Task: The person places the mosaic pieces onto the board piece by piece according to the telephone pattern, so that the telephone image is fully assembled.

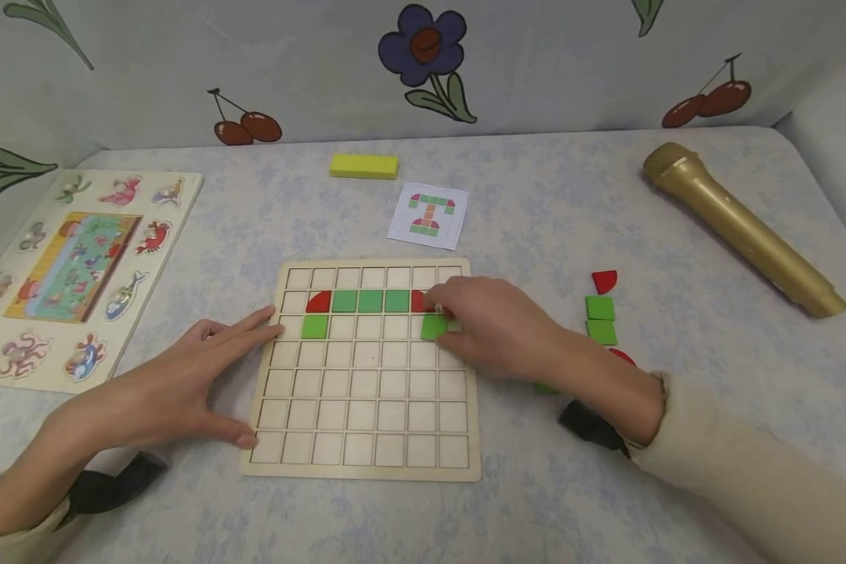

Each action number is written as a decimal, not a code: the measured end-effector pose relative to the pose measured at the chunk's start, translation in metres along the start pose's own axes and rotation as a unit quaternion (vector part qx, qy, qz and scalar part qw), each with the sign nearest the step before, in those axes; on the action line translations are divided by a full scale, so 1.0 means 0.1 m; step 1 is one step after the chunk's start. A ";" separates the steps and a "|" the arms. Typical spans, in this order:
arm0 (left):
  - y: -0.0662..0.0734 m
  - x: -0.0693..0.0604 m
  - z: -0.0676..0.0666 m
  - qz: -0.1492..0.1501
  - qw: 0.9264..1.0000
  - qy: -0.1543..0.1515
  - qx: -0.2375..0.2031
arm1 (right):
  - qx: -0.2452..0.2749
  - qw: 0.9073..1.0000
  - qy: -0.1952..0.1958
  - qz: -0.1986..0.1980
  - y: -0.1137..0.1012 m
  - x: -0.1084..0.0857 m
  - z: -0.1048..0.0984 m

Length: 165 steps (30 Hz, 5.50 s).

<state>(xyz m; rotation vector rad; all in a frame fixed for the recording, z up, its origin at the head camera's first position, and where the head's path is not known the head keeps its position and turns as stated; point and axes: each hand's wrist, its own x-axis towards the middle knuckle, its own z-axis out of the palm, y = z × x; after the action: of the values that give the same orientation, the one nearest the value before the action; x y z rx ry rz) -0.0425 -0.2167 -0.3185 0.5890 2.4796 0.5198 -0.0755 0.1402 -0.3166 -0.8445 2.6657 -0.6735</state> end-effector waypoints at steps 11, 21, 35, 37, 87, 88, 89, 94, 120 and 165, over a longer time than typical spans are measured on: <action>0.00 -0.01 0.00 0.001 1.000 0.001 -0.001 | 0.000 1.000 0.007 -0.012 -0.07 0.11 0.06; -0.01 0.00 0.00 0.005 1.000 0.001 0.005 | 0.000 1.000 0.014 -0.024 -0.05 0.09 0.07; -0.01 0.01 0.00 0.009 1.000 0.001 0.003 | 0.009 1.000 0.012 -0.018 -0.03 0.08 0.08; -0.01 0.01 0.00 0.008 1.000 0.000 0.002 | 0.010 1.000 0.011 -0.019 -0.02 0.08 0.08; -0.01 -0.01 0.01 -0.003 1.000 -0.004 -0.008 | -0.064 0.997 -0.014 0.030 0.58 -0.68 -0.17; -0.01 -0.01 0.01 -0.003 1.000 -0.004 -0.008 | -0.061 0.998 -0.014 0.030 0.58 -0.68 -0.16; -0.01 0.00 0.01 -0.003 1.000 -0.003 -0.008 | -0.061 0.998 -0.014 0.032 0.58 -0.68 -0.16; -0.01 0.00 0.01 -0.001 1.000 -0.001 -0.007 | -0.063 0.997 -0.013 0.032 0.57 -0.67 -0.16; 0.00 0.01 0.01 -0.006 1.000 -0.001 -0.005 | -0.046 0.999 0.012 0.015 0.48 -0.65 -0.07; 0.00 -0.01 -0.01 0.005 1.000 0.002 0.000 | -0.014 0.998 0.027 -0.048 -0.45 0.49 0.29</action>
<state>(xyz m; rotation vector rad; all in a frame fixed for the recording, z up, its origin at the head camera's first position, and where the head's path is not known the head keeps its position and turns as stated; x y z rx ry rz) -0.0423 -0.2174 -0.3176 0.6012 2.4808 0.5252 -0.0824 0.0682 -0.3236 -0.9796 2.7029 -0.6939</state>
